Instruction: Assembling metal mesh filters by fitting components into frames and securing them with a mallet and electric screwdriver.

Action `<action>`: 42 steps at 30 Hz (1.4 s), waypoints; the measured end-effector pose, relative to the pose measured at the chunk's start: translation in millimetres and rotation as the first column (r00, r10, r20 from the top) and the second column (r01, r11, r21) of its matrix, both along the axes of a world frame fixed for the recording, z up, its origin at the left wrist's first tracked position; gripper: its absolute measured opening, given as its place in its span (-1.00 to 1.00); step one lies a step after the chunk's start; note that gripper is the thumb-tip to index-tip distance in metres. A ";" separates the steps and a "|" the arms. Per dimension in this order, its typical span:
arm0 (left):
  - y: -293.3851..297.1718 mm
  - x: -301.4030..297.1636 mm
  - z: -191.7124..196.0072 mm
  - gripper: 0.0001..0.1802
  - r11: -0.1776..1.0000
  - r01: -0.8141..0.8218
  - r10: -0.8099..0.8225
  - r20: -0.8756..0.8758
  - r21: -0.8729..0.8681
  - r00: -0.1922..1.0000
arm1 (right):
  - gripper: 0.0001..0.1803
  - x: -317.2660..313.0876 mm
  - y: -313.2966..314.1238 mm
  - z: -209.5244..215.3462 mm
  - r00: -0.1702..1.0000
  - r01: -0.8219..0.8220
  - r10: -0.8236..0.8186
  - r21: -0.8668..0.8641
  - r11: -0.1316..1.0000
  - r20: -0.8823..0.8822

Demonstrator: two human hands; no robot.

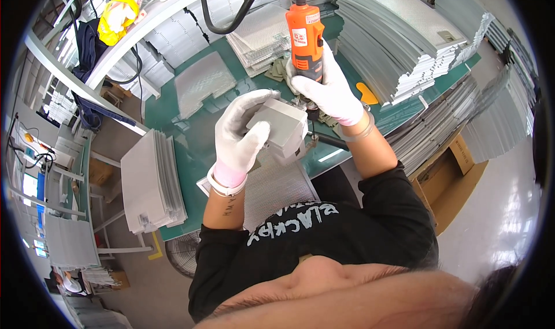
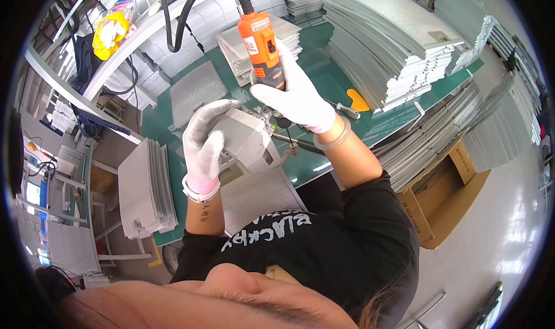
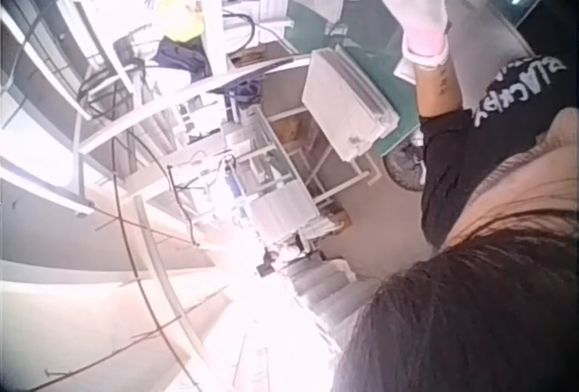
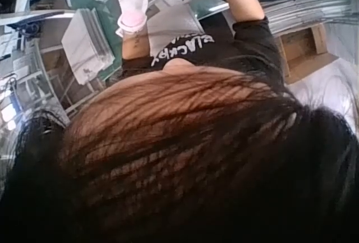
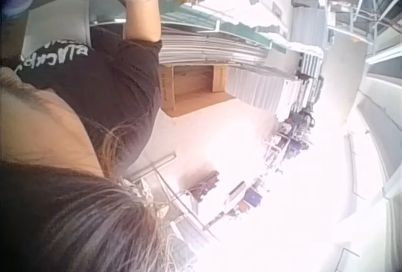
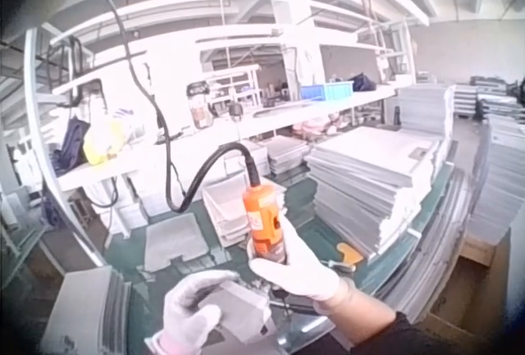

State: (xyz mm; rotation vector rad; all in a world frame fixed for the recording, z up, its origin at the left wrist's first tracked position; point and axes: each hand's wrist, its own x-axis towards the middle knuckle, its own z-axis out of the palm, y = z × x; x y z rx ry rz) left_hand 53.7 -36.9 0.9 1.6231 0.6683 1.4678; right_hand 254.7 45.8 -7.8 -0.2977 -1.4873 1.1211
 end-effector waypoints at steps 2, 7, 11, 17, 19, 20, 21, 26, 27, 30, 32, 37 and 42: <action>-0.6 3.0 2.3 -0.45 0.999 0.008 -0.008 0.006 -0.031 1.000 | -0.09 3.1 1.2 -1.8 0.998 -0.055 0.055 -0.067 0.996 0.002; 5.5 1.1 8.6 -0.51 0.999 0.031 -0.033 -0.054 -0.042 0.998 | -0.13 1.3 1.6 -6.6 0.990 -0.141 0.138 -0.077 0.987 -0.038; 8.5 -4.0 22.3 -0.58 0.990 0.061 -0.082 -0.166 -0.126 0.983 | -0.32 -1.2 0.4 -4.8 0.995 -0.095 0.096 -0.045 0.994 0.008; 15.3 -8.4 12.5 -0.58 0.994 0.110 -0.112 -0.145 -0.023 0.983 | -0.35 2.3 4.6 -8.9 0.994 -0.109 0.108 -0.049 0.993 -0.017; 14.4 -11.0 6.1 -0.56 0.996 0.061 -0.053 -0.124 0.060 0.991 | -0.35 4.4 4.0 -8.3 0.995 -0.102 0.101 -0.064 0.993 -0.018; 15.7 -18.3 2.2 -0.55 0.958 0.116 -0.068 -0.187 0.262 0.980 | -0.35 4.8 3.7 -7.8 0.995 -0.095 0.094 -0.078 0.992 -0.020; 16.3 -23.1 -0.5 -0.52 0.876 0.178 -0.068 -0.251 0.448 0.965 | -0.35 4.8 3.7 -7.3 0.995 -0.096 0.094 -0.077 0.992 -0.019; 14.2 -27.7 5.6 -0.49 0.836 0.228 -0.025 -0.381 0.498 0.924 | -0.34 5.9 6.3 -9.8 0.996 -0.090 0.091 -0.051 0.995 0.009; 15.8 -30.3 8.5 -0.53 0.825 0.243 -0.011 -0.416 0.510 0.909 | -0.34 5.5 5.9 -9.0 0.996 -0.093 0.094 -0.051 0.994 0.011; 16.8 -30.1 18.7 -0.60 0.807 0.264 0.019 -0.469 0.529 0.883 | -0.35 5.3 4.7 -8.4 0.995 -0.093 0.094 -0.058 0.994 0.018; 17.6 -28.9 22.3 -0.62 0.799 0.268 0.036 -0.488 0.538 0.872 | -0.35 4.9 5.3 -10.0 0.996 -0.079 0.080 -0.049 0.996 0.026; 18.5 -26.8 20.2 -0.68 0.777 0.272 0.041 -0.476 0.568 0.878 | -0.36 4.5 2.4 -8.5 0.995 -0.093 0.095 -0.061 0.994 0.029; 11.8 -8.2 2.5 -0.79 0.819 0.178 0.033 -0.355 0.545 0.934 | -0.36 6.8 2.6 -14.9 0.994 -0.097 0.101 -0.085 0.992 0.042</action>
